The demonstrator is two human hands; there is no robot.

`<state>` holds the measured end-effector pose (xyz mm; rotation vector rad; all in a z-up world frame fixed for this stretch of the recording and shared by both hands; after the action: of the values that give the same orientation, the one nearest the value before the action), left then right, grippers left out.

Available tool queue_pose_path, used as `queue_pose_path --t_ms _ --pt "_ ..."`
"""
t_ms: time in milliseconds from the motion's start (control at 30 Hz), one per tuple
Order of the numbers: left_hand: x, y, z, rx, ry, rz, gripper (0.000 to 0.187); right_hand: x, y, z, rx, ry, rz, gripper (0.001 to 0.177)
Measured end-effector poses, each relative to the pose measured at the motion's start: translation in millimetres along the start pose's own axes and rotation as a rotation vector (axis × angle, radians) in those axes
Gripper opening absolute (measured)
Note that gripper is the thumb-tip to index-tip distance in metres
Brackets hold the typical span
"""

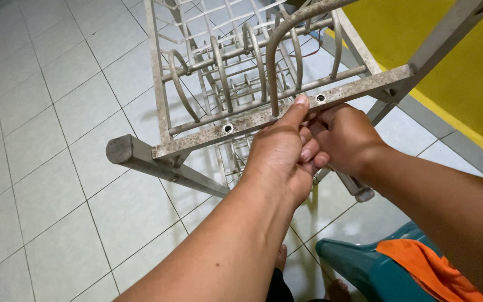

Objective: The person uses a screwdriver to remove screws and detach metal rods from a white dish rack. They place the removed rods and screws onto a nearby teal table.

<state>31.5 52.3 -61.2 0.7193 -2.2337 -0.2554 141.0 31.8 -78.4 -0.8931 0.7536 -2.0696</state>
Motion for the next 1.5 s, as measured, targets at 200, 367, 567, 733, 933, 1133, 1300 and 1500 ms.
queue_pose_path --t_ms 200,367,567,733,933,1133,1300,1500 --pt "1.3 2.2 3.6 -0.041 0.026 0.006 0.031 17.3 -3.7 14.5 0.287 0.193 0.056 0.02" --pt "6.1 4.7 4.1 -0.078 0.038 0.017 0.027 1.8 1.2 5.4 0.185 0.078 -0.012 0.025" --pt "-4.9 -5.6 17.9 -0.197 0.028 0.003 0.026 -20.4 1.1 -2.2 0.2 -0.075 0.116 0.029" --pt "-23.5 16.1 25.7 -0.455 -0.11 -0.331 0.026 -21.5 15.8 -8.4 0.144 -0.13 0.05 0.027" --pt "-39.1 25.9 23.1 -0.996 0.049 -0.546 0.036 -5.2 21.2 -8.8 0.06 -0.104 0.118 0.031" --pt "-28.4 22.2 10.7 -0.911 -0.059 -0.619 0.025 8.8 18.5 2.6 -0.094 -0.045 0.104 0.041" --pt "-16.8 25.7 -0.2 -1.062 -0.016 -0.754 0.023 11.2 20.4 6.2 -0.151 -0.053 0.041 0.038" --pt "-14.0 24.2 -0.7 -1.144 0.001 -0.746 0.022 16.8 21.2 -5.3 -0.293 -0.132 -0.072 0.026"
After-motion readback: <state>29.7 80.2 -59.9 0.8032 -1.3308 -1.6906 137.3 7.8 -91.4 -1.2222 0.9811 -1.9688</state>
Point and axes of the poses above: each hand's wrist, its own x-axis away from the middle knuckle, its own z-axis out of the back of the hand, y = z × x, the point moved 9 cm from there along -x, towards the middle knuckle, and after that the axes turned 12 degrees about x, right-handed, at the moved point
